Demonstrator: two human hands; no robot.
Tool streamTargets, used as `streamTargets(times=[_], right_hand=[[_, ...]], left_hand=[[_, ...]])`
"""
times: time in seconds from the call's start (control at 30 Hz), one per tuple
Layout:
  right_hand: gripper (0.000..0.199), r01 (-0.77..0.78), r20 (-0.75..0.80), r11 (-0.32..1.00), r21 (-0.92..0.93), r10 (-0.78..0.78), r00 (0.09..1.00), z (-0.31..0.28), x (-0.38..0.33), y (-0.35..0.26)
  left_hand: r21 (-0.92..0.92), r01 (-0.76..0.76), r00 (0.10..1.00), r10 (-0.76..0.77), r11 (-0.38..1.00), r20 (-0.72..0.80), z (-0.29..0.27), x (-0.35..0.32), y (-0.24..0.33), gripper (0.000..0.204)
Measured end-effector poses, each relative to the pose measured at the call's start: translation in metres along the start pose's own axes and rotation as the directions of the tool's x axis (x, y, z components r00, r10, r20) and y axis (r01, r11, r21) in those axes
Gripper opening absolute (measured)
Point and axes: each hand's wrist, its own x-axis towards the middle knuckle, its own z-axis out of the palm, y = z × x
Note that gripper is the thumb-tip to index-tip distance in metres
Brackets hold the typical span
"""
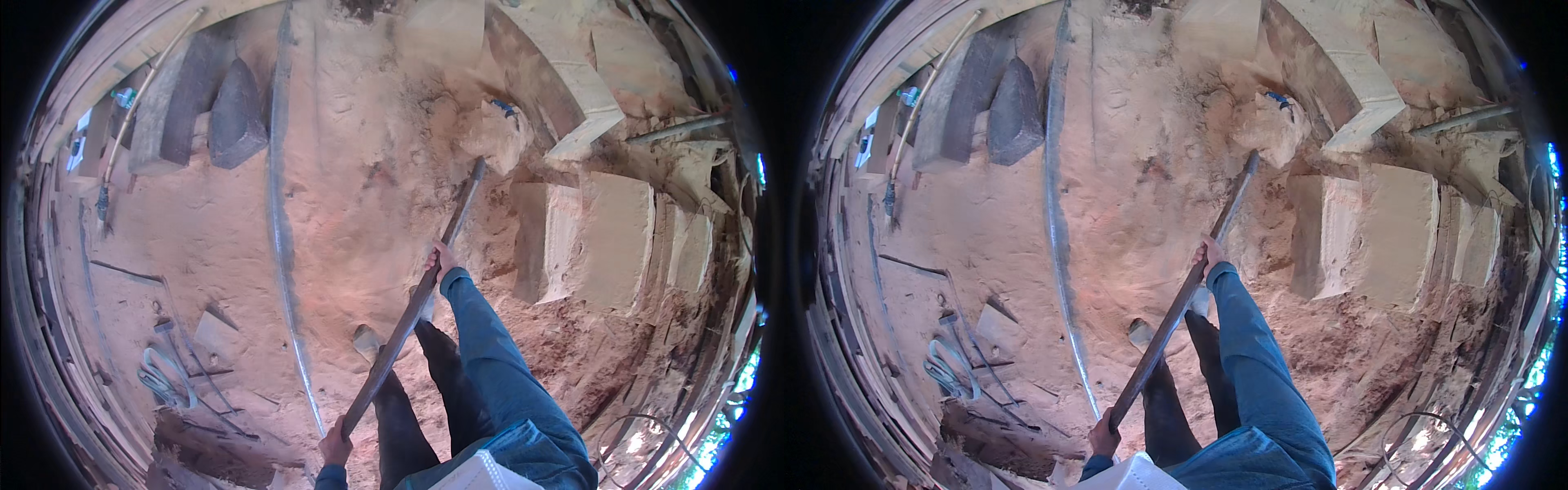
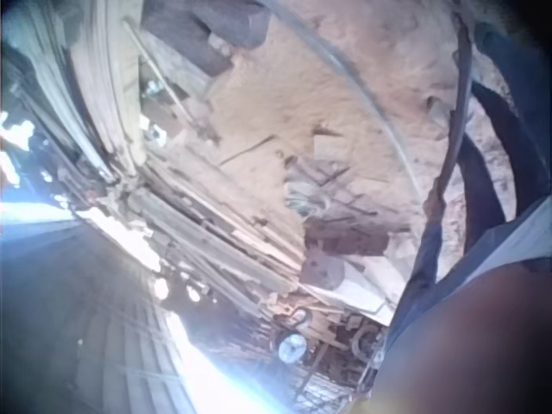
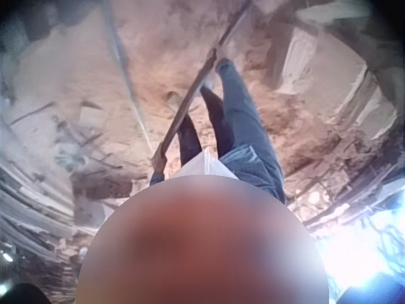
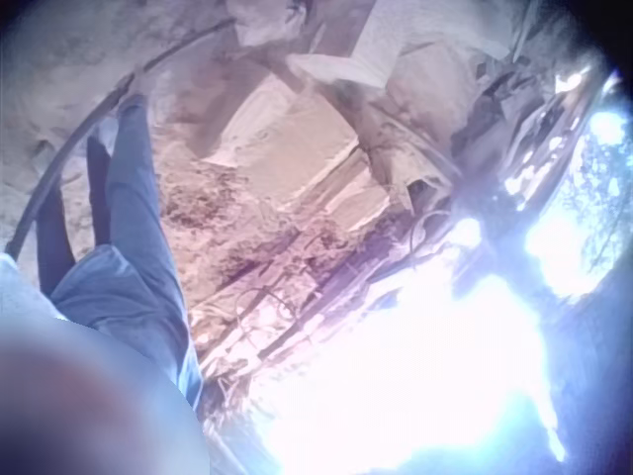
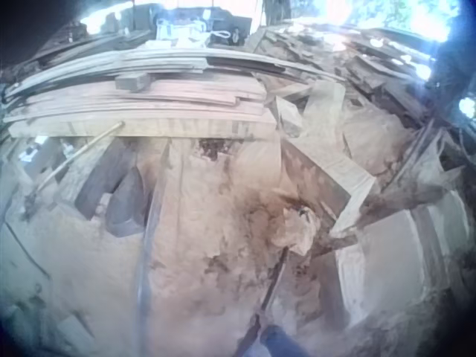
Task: The person uses a shovel to scoop sawdust from the floor and transfer it into a large white sack. They repeatedly scoop and dump the material, occasionally moving a wooden plank to access more sawdust.
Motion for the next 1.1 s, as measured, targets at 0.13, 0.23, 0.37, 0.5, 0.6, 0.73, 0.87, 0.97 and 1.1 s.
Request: streamTargets(times=[0.13,0.23,0.37,0.5,0.6,0.73,0.87,0.97,1.1], right_hand=[[0.028,0.009,-0.041,1.0,-0.023,-0.01,0.999,0.008,-0.063,0.029],[0.027,-0.012,0.04,0.999,0.039,0.01,0.999,0.011,-0.117,0.042],[0.026,-0.028,0.1,0.993,0.115,0.016,0.995,0.02,-0.199,0.049],[0.025,-0.017,0.126,0.99,0.142,-0.001,0.992,0.029,-0.28,0.04],[0.023,0.05,0.129,0.99,0.129,-0.066,0.989,0.026,-0.332,0.035],[0.023,0.121,0.121,0.981,0.148,-0.14,0.983,0.027,-0.373,0.017],[0.023,0.176,0.119,0.962,0.206,-0.204,0.972,0.033,-0.393,-0.011],[0.022,0.142,0.117,0.954,0.265,-0.178,0.977,0.041,-0.402,-0.037],[0.022,0.142,0.061,0.93,0.338,-0.172,0.983,0.058,-0.408,-0.079]], left_hand=[[-0.016,0.017,0.998,-0.016,1.0,0.053,-0.042,-0.04,-0.033,0.059],[0.001,0.042,0.995,-0.042,0.999,0.093,-0.079,-0.084,-0.055,0.06],[0.064,-0.029,0.998,0.025,0.998,0.061,-0.136,-0.139,-0.072,0.061],[0.029,-0.085,0.996,0.085,0.996,0.008,-0.184,-0.185,-0.079,0.058],[0.166,-0.13,0.99,0.137,0.977,-0.031,-0.21,-0.211,-0.084,0.063],[0.274,-0.152,0.972,0.193,0.95,-0.131,-0.238,-0.215,-0.087,0.067],[0.369,-0.202,0.914,0.31,0.907,-0.262,-0.27,-0.199,-0.079,0.057],[0.374,-0.23,0.899,0.343,0.899,-0.272,-0.303,-0.177,-0.065,0.051],[0.383,-0.294,0.875,0.407,0.876,-0.26,-0.349,-0.131,-0.038,0.047]])
